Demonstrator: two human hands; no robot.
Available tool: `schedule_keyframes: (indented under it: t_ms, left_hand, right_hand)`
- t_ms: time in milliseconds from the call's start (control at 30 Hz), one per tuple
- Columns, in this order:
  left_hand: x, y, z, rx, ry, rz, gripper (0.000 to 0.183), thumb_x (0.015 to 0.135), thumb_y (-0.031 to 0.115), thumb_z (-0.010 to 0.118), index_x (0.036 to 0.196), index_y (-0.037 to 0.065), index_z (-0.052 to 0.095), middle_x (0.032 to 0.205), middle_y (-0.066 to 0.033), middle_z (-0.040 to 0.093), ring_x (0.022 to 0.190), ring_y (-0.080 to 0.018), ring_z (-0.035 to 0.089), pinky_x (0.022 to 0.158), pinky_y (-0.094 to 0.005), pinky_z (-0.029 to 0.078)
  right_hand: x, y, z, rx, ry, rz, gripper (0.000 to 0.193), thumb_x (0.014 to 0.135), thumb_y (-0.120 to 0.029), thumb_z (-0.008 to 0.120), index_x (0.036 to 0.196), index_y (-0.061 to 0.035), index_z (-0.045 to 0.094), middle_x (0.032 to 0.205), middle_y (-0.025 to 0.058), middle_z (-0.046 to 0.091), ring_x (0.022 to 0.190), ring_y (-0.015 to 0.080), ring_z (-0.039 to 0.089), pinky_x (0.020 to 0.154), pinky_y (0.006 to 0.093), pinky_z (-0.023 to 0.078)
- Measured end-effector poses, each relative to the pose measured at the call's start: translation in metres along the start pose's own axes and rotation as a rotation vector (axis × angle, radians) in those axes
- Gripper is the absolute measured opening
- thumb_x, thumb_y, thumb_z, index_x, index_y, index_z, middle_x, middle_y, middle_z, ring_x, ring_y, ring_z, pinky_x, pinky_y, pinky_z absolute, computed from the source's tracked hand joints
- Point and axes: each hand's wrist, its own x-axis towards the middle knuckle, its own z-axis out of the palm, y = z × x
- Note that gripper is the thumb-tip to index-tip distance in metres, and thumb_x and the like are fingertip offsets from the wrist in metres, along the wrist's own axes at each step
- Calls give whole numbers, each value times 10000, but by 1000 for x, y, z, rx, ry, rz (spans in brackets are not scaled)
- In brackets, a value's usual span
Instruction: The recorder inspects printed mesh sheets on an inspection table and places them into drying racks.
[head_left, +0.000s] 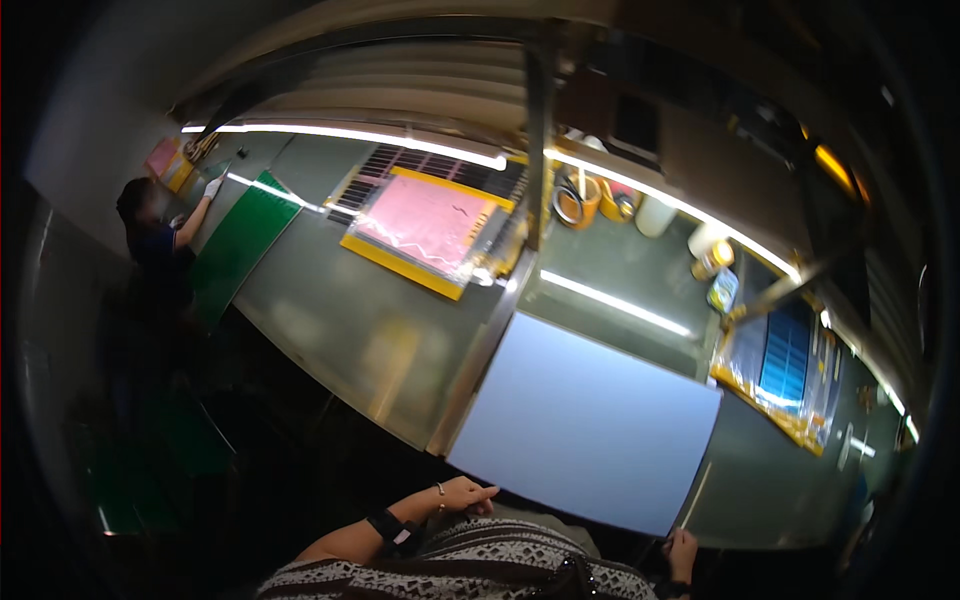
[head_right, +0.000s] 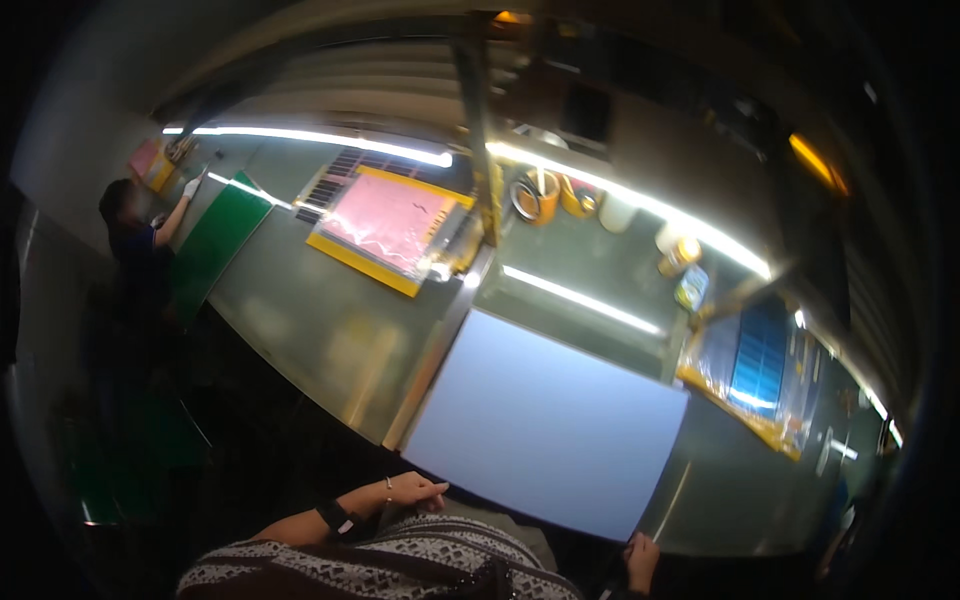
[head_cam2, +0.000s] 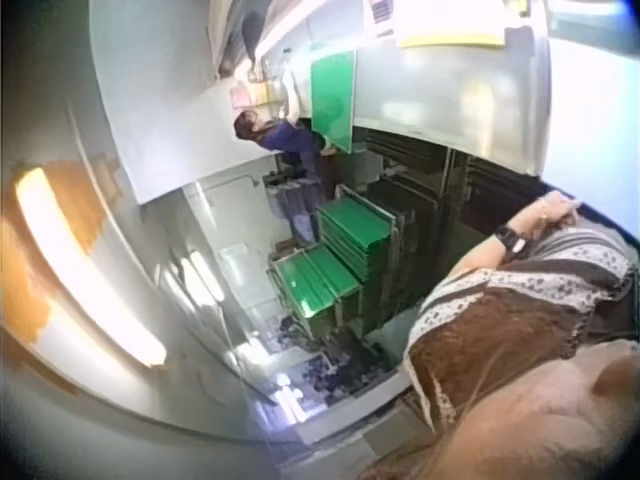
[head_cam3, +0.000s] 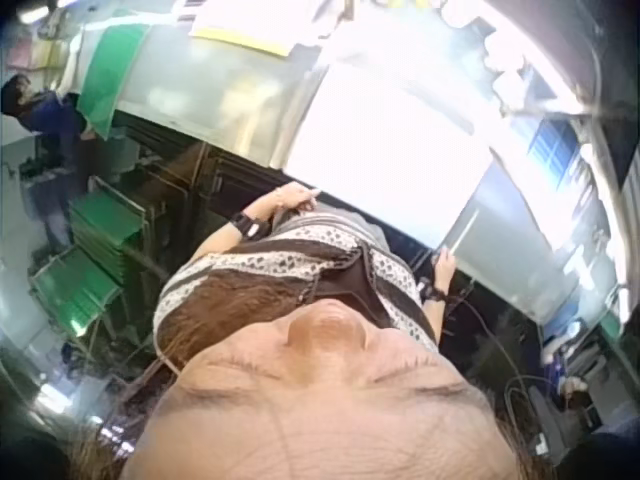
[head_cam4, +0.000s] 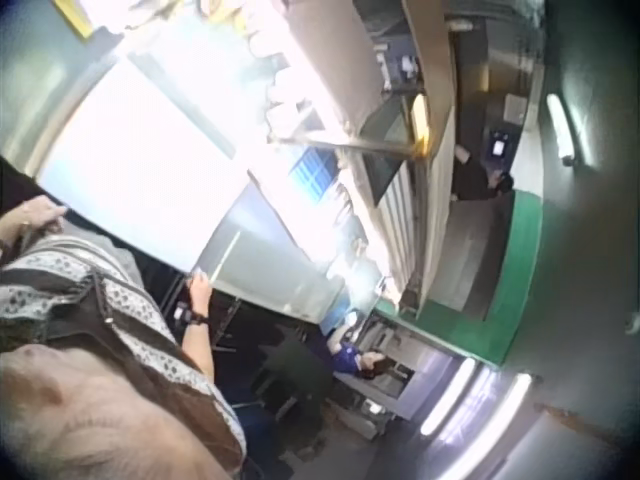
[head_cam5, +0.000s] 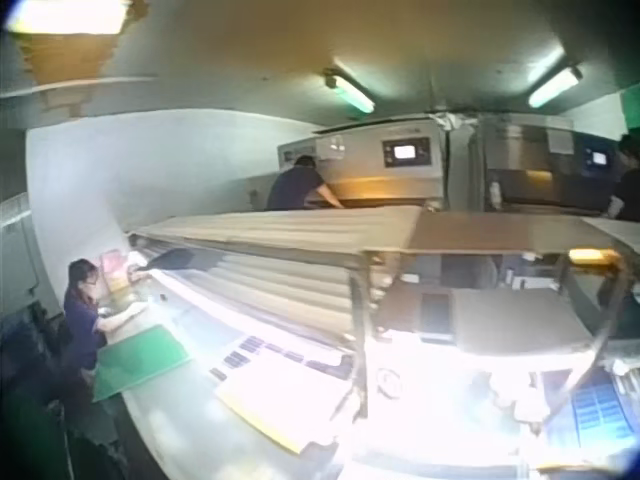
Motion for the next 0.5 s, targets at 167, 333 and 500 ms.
schedule_keyframes:
  t_ms: [167,333,500]
  left_hand:
    - [-3,50,-127,192,789,446,347,755,370,684,801,28,639,773,-119,637,739,-251,623,685,-342,500]
    - [43,143,-239,1112,1372,399,666,750,325,646,1313,76,391,1355,-146,387,1201,-344,419,958,-391,390]
    - [104,124,-322,1248,1299,492,438,774,157,562,1204,97,508,1248,-145,512,1107,-327,512,888,-387,444]
  right_hand:
    - [19,-48,-35,13,92,4,278,920,-226,460,746,-25,544,508,46,512,392,114,489,359,242,386]
    - [7,-308,51,-70,-171,-346,171,860,-136,525,792,5,593,609,67,577,551,121,553,513,250,438]
    - [35,-468,214,-304,-581,-770,207,862,-184,541,851,5,625,702,112,645,633,183,619,582,291,474]
